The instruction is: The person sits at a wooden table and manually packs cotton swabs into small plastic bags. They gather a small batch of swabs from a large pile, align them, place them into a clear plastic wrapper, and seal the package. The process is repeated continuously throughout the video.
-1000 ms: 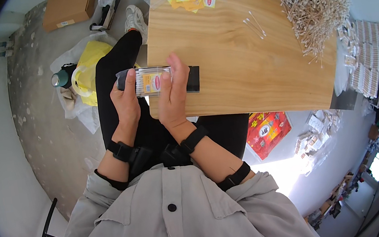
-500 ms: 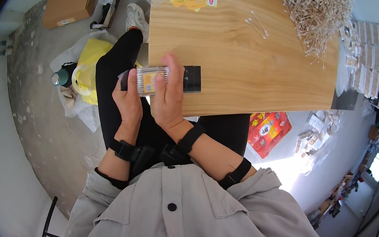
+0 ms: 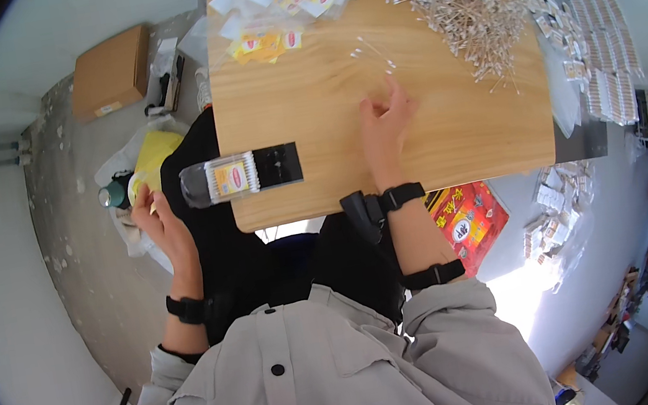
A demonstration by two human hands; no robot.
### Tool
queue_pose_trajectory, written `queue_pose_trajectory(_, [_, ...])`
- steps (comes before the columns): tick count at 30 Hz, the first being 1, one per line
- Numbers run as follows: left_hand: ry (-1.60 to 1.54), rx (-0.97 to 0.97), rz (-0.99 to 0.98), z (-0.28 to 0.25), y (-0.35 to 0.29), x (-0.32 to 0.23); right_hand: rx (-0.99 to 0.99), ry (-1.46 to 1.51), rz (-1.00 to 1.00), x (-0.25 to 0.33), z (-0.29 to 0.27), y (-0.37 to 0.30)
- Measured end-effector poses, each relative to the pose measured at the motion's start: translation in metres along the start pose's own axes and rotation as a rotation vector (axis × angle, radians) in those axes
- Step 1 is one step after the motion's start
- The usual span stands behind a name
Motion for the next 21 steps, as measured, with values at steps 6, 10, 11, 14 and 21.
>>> queue_pose_trajectory(6, [0.211,0.516,0.525,0.070,-0.055,-0.107,0.134,-0.114,-0.047,-0.017,-0.017,0.075])
queue_pose_trajectory(10, [0.309,0.725,0.767,0.153,-0.077,-0.125,0.261,-0.021,-0.098,-0.027,-0.008,0.074])
queue_pose_trajectory(11, [0.343,0.748,0.813,0.168,-0.080,-0.128,0.316,-0.021,-0.097,-0.021,-0.011,0.063])
queue_pose_trajectory(14, [0.505,0.746,0.803,0.207,-0.087,-0.116,0.436,0.163,-0.088,-0.022,-0.019,0.024])
queue_pose_trajectory(21, [0.705,0.786,0.769,0.223,-0.094,-0.113,-0.145,-0.120,0.014,-0.071,-0.041,0.124])
Point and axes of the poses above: each hand's wrist, its own y-axis towards the middle knuckle, its own z-axis out of the palm, x = y × z, the point moved 2 cm from there along y, towards the middle knuckle, and after that the axes turned 2 degrees about x, right-handed, at the moved point
